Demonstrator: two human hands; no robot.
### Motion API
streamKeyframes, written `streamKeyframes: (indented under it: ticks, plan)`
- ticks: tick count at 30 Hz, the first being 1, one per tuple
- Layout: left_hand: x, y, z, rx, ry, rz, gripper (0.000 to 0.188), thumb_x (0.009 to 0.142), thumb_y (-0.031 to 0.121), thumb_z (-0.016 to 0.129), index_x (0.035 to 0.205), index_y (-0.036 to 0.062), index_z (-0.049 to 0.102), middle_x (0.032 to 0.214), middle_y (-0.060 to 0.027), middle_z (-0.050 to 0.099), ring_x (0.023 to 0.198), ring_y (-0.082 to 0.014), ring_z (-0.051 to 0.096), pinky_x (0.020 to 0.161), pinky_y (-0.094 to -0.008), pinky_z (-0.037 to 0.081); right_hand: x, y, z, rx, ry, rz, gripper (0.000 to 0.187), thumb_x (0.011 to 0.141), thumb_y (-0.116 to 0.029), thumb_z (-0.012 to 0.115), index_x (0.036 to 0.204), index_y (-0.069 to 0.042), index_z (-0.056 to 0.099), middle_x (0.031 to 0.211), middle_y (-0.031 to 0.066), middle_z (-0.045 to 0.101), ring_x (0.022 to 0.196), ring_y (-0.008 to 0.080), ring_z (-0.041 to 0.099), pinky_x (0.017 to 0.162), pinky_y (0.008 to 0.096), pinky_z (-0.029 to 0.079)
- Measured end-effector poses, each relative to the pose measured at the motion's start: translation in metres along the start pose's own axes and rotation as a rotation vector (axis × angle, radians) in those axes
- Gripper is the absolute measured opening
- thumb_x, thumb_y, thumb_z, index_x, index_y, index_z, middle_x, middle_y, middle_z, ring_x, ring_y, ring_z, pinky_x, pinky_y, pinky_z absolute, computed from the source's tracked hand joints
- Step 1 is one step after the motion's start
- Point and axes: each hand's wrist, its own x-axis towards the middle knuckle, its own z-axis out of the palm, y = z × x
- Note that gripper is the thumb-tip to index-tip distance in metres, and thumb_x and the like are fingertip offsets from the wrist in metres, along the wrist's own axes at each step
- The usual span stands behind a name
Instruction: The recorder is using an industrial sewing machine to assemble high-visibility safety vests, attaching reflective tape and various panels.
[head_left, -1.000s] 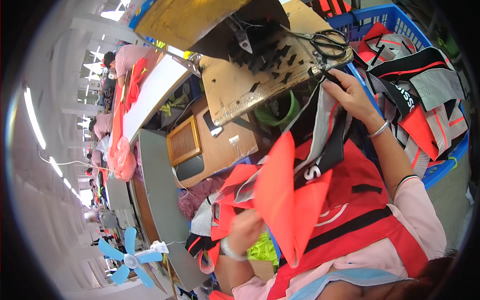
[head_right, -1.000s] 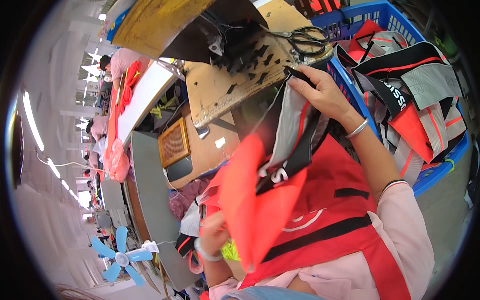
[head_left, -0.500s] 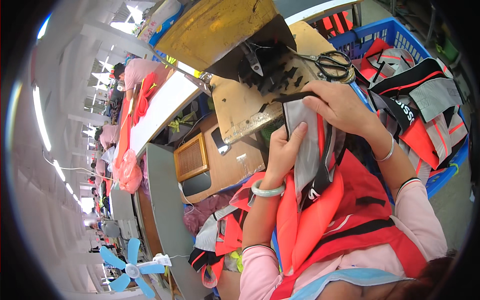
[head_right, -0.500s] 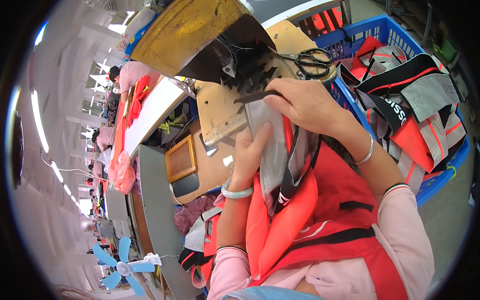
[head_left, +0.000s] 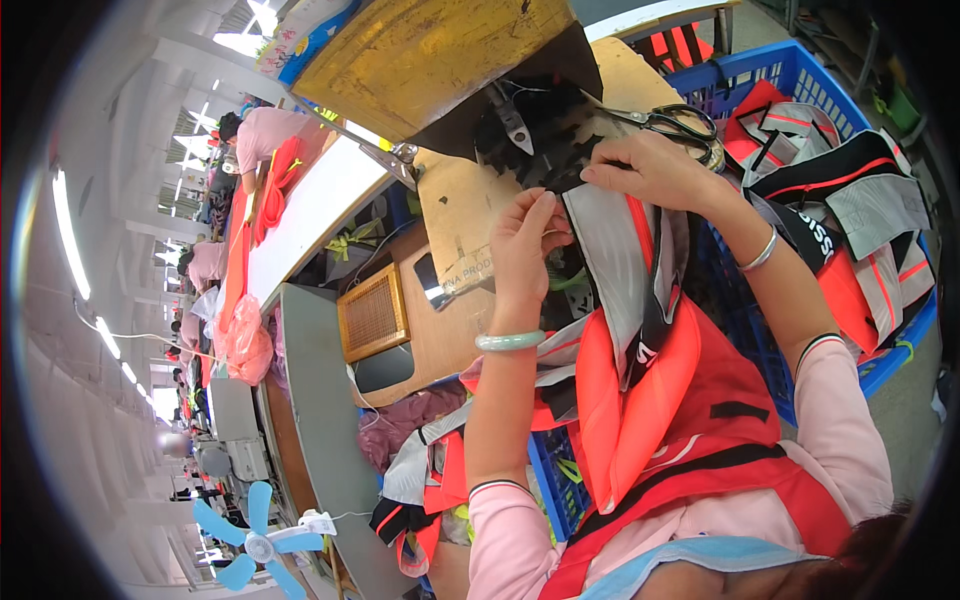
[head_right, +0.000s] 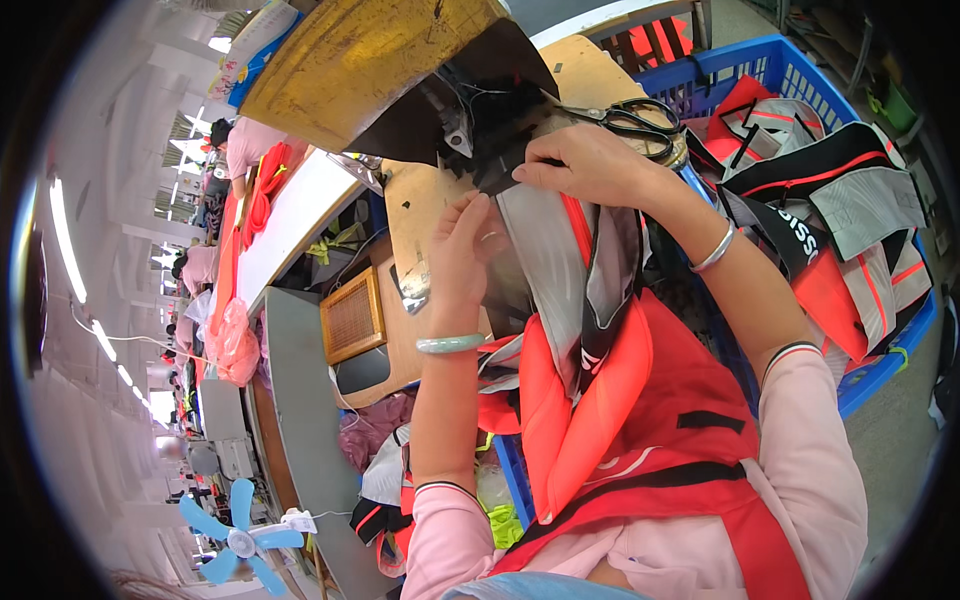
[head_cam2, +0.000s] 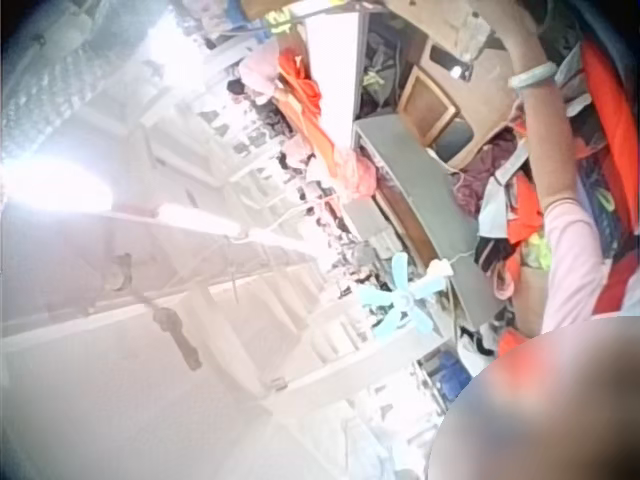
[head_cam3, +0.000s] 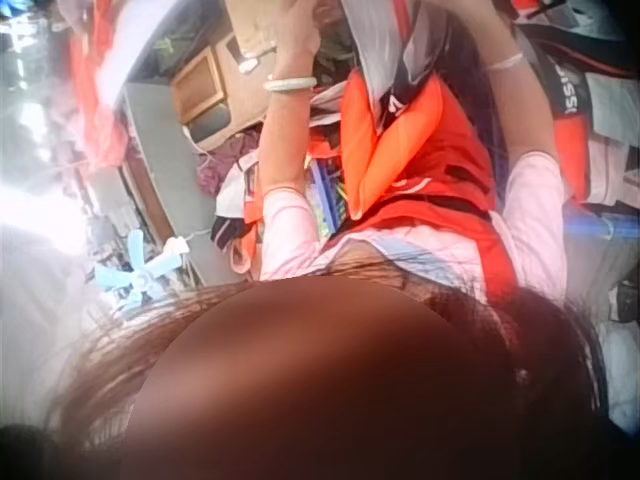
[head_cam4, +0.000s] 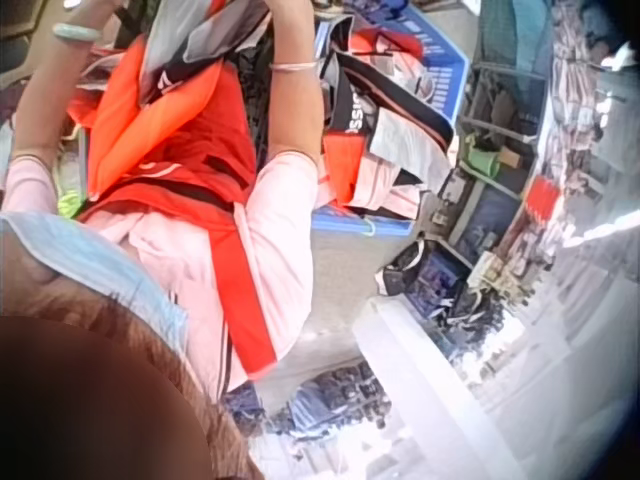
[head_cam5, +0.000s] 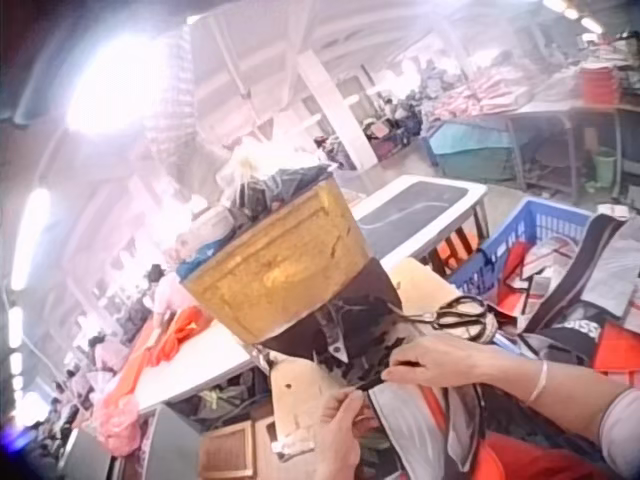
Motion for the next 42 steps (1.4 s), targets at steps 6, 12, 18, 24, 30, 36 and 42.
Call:
streamKeyframes:
  ticks: [6, 12, 18, 24, 30, 36, 42]
  plan:
    - [0.029, 0.000, -0.014, 0.080, 0.016, -0.023, 0.013, 0.088, 0.016, 0.065, 0.095, 0.0061, 0.061, 0.079, -0.0018, 0.063, 0.066, -0.0089, 0.059, 0.057, -0.0219, 0.047, 0.021, 0.004, 0.003, -0.023, -0.060, 0.121, 0.039, 0.089, -0.036, 0.058, 0.082, 0.002, 0.063, 0.073, 0.0187, 0.060, 0.069, 0.0349, 0.057, 0.064, 0.0411, 0.044]
    - [0.050, 0.000, -0.019, -0.031, 0.018, -0.043, 0.008, 0.087, 0.014, 0.065, 0.090, 0.0086, 0.061, 0.074, -0.0003, 0.061, 0.061, -0.0081, 0.055, 0.052, -0.0219, 0.042, 0.037, 0.021, 0.013, -0.053, -0.013, 0.071, 0.040, 0.090, -0.035, 0.059, 0.081, 0.003, 0.058, 0.066, 0.0167, 0.052, 0.059, 0.0280, 0.046, 0.059, 0.0383, 0.041]
    - [0.055, 0.002, -0.014, -0.083, 0.027, -0.045, 0.006, 0.086, 0.013, 0.065, 0.090, 0.0092, 0.061, 0.073, 0.0006, 0.059, 0.060, -0.0078, 0.054, 0.050, -0.0219, 0.040, 0.041, 0.020, 0.011, -0.039, 0.019, 0.093, 0.042, 0.091, -0.037, 0.059, 0.082, 0.004, 0.057, 0.066, 0.0170, 0.051, 0.060, 0.0269, 0.046, 0.060, 0.0383, 0.041]
    - [0.056, 0.004, -0.007, -0.140, 0.072, -0.022, 0.005, 0.086, 0.011, 0.064, 0.089, 0.0094, 0.061, 0.071, 0.0018, 0.057, 0.058, -0.0075, 0.052, 0.049, -0.0216, 0.038, 0.045, 0.020, 0.012, 0.017, 0.051, 0.135, 0.042, 0.092, -0.037, 0.058, 0.083, 0.004, 0.057, 0.064, 0.0152, 0.048, 0.059, 0.0230, 0.043, 0.059, 0.0370, 0.040]
    - [0.055, -0.005, -0.005, -0.221, 0.112, -0.042, 0.007, 0.086, 0.014, 0.063, 0.090, 0.0096, 0.060, 0.073, 0.0023, 0.056, 0.060, -0.0072, 0.050, 0.049, -0.0214, 0.037, 0.039, 0.021, 0.016, 0.085, 0.060, 0.099, 0.040, 0.094, -0.033, 0.057, 0.080, 0.004, 0.050, 0.061, 0.0113, 0.039, 0.058, 0.0168, 0.037, 0.055, 0.0355, 0.036]
    - [0.055, 0.007, -0.021, -0.373, 0.100, -0.023, 0.011, 0.090, 0.019, 0.061, 0.093, 0.0084, 0.060, 0.077, -0.0006, 0.057, 0.066, -0.0103, 0.054, 0.055, -0.0244, 0.042, 0.036, 0.021, 0.003, 0.082, 0.063, 0.158, 0.034, 0.091, -0.031, 0.058, 0.086, 0.002, 0.061, 0.069, 0.0184, 0.055, 0.063, 0.0289, 0.054, 0.061, 0.0364, 0.043]
    - [0.000, -0.015, -0.047, 0.117, -0.108, -0.110, 0.031, 0.097, 0.026, 0.054, 0.114, 0.0014, 0.061, 0.100, -0.0066, 0.064, 0.092, -0.0140, 0.059, 0.082, -0.0278, 0.047, -0.004, -0.004, 0.022, 0.183, -0.020, -0.068, 0.024, 0.089, -0.024, 0.059, 0.084, -0.001, 0.063, 0.070, 0.0165, 0.057, 0.064, 0.0285, 0.057, 0.058, 0.0343, 0.044]
